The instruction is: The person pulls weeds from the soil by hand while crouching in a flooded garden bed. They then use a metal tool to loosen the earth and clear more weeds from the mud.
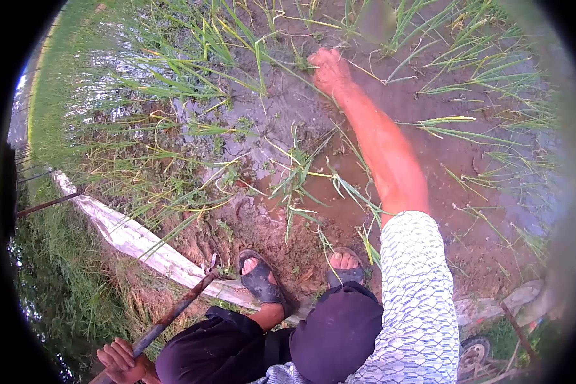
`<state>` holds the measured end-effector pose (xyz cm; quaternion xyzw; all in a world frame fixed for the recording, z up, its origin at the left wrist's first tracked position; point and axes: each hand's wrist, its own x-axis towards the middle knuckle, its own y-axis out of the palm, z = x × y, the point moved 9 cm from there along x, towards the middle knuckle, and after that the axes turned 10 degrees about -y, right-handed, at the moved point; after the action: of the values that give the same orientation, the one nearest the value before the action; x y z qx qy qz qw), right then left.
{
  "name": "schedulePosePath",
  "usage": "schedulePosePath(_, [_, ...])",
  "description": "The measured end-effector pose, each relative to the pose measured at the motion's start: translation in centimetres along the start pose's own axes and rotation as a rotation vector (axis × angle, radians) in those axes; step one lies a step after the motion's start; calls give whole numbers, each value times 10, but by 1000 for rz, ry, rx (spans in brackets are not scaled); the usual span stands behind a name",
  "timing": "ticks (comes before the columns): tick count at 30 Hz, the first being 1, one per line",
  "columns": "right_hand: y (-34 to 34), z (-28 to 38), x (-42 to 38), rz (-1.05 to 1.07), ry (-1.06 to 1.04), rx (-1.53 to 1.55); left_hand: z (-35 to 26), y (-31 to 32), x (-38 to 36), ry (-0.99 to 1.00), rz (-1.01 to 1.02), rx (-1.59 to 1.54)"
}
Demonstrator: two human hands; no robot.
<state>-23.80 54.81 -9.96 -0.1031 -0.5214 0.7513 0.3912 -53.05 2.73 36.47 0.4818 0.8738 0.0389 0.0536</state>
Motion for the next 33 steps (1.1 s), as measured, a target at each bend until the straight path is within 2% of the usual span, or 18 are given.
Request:
schedulePosePath(2, [-6, 6, -2, 62, -126, 138, -2, -4, -1, -12, 7, 5])
schedulePosePath(5, [-14, -39, -29, -73, 117, 123, -3, -9, -2, -23, 11, 6])
schedulePosePath(6, [-42, -39, -35, -183, 206, -86, -2, -10, -2, -23, 12, 9])
schedulePosePath(9, [-65, -59, -36, -353, 319, -74, -2, -10, -1, -8, 24, -14])
schedulePosePath(10, [-63, -54, -26, -205, 306, -155, -2, -9, 0, -15, 26, 0])
schedulePosePath(13, [-51, -59, -23, -354, 253, -204, -3, -6, -1, -6, 14, 16])
schedulePosePath(16, [-38, -62, -19, -111, 298, -210, 0, 2, 5, 19, -7, 0])
schedulePosePath(18, [-35, -47, -14, -231, 154, 166, -1, -1, 2, 9, 4, 11])
schedulePosePath(20, [-32, -37, -5, -87, 76, -58, -1, -5, -1, 4, -10, 16])
schedulePosePath(23, [-38, -45, 16, -241, 147, -59, -2, -4, 0, -6, -18, 24])
schedulePosePath(24, [-32, -48, 27, -171, 178, -159, -2, -3, 0, 0, -22, 24])
schedulePosePath(27, [-27, -26, 31, -317, 47, -304, -1, -4, 1, -9, -13, 2])
schedulePosePath(28, [-11, -44, 37, -214, 197, -225, -1, -3, 2, -7, -15, 2])
schedulePosePath(30, [15, -70, 47, -73, 295, 10, 0, -1, 3, -9, -1, 16])
schedulePosePath(33, [26, -80, 45, -45, 189, 252, 1, 10, 13, -12, 2, 26])
